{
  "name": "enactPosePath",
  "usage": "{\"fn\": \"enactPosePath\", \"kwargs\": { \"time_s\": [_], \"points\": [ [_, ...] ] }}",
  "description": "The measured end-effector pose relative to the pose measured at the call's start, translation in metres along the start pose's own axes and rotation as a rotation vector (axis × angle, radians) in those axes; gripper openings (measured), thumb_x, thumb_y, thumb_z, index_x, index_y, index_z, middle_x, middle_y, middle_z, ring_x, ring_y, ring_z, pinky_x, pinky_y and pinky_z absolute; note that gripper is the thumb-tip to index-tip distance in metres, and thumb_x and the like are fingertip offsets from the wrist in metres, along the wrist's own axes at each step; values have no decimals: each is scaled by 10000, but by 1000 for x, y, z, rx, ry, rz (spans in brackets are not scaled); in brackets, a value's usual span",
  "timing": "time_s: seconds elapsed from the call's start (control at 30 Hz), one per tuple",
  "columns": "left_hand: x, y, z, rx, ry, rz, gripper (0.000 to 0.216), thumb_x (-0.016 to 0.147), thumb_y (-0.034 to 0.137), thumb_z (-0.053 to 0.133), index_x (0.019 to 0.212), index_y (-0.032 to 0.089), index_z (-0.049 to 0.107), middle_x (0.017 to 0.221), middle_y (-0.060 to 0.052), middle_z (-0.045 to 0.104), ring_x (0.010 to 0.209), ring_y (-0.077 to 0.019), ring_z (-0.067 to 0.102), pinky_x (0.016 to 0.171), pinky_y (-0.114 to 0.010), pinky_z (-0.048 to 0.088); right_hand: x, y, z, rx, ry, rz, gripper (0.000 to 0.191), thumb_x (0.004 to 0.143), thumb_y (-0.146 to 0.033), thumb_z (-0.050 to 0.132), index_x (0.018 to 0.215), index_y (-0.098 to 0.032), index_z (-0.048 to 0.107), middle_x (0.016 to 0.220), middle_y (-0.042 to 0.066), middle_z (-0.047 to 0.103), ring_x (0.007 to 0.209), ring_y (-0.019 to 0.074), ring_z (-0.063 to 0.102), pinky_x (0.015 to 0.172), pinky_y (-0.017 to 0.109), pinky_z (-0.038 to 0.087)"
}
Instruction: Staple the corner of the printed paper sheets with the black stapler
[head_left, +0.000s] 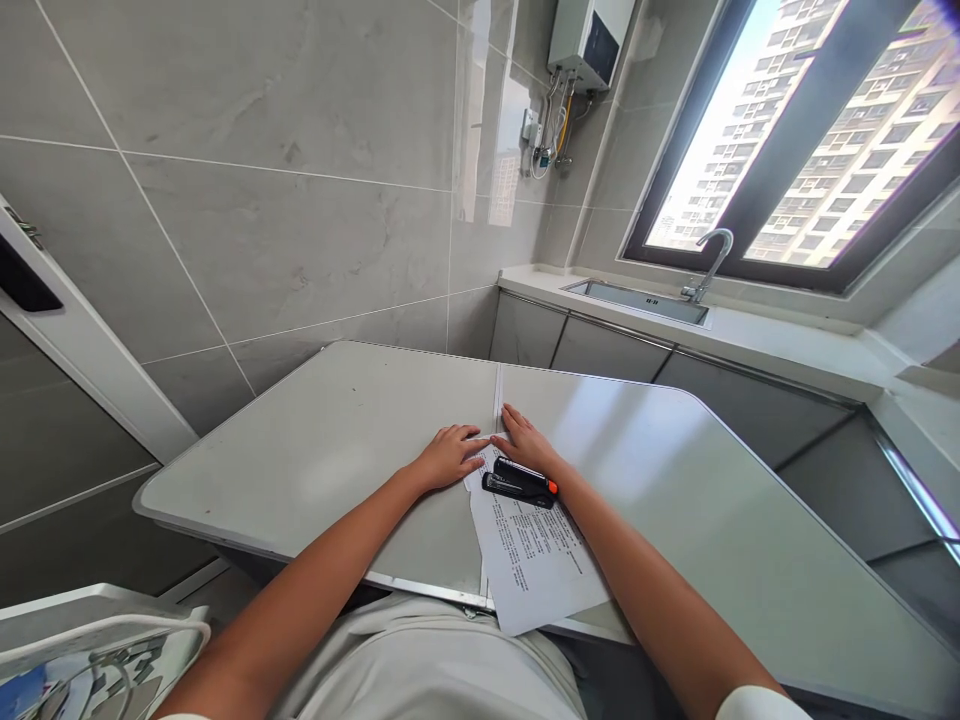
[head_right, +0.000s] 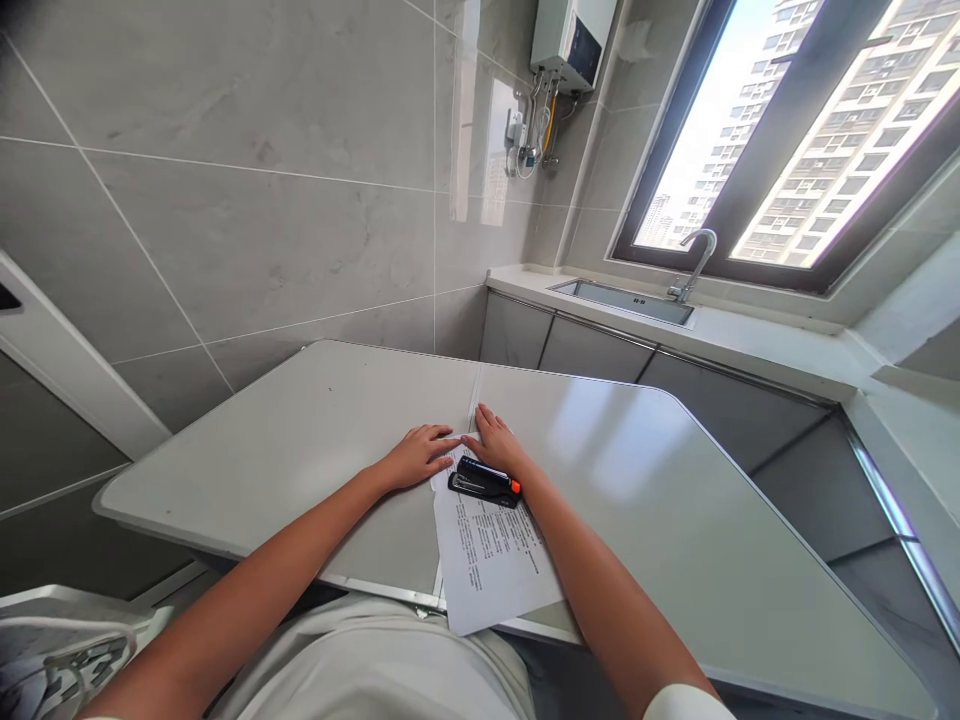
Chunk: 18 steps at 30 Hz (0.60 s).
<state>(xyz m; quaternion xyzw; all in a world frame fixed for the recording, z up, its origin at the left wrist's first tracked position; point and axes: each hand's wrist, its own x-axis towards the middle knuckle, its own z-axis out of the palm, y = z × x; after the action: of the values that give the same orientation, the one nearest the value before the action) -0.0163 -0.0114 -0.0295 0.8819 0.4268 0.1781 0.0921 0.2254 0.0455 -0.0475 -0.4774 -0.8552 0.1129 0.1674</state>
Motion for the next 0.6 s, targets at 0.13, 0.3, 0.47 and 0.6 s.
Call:
{"fn": "enactPosePath", "kwargs": {
  "time_s": [0.13, 0.3, 0.47, 0.6],
  "points": [
    [-2, -12, -9, 65, 3, -184, 390, 998, 389, 600, 1381, 377, 671, 1555, -71, 514, 1413, -320, 469, 1194, -567, 327, 25, -14, 9, 1, 2, -1, 790, 1034, -552, 434, 1644, -84, 252, 1725, 208, 202, 1603, 292, 222, 1287, 455, 226],
    [-7, -39, -28, 67, -30, -431, 387, 977, 369, 623, 1355, 435, 673, 1581, -40, 481, 1455, -337, 406, 1185, -605, 304, 67, -41, 19, -71, -119, -5, 734, 1060, -534, 396, 1633, -88, 286, 1723, 206, 212, 1587, 300, 266, 1287, 496, 191],
    [-16, -71, -42, 85, 31, -606, 433, 938, 355, 658, 1367, 410, 653, 1542, -68, 498, 1423, -340, 428, 1156, -594, 326, 101, -65, 19, -72, -153, -17, 673, 1064, -518, 410, 1638, -182, 309, 1735, 169, 196, 1561, 316, 318, 1259, 586, 204],
    [-26, -98, -52, 93, 114, -735, 451, 883, 395, 717, 1331, 384, 668, 1486, -76, 529, 1365, -335, 478, 1148, -537, 336, 94, -69, 11, -67, -92, -20, 595, 1073, -435, 414, 1644, -304, 304, 1757, 88, 144, 1586, 287, 260, 1261, 606, 178]
  ]
}}
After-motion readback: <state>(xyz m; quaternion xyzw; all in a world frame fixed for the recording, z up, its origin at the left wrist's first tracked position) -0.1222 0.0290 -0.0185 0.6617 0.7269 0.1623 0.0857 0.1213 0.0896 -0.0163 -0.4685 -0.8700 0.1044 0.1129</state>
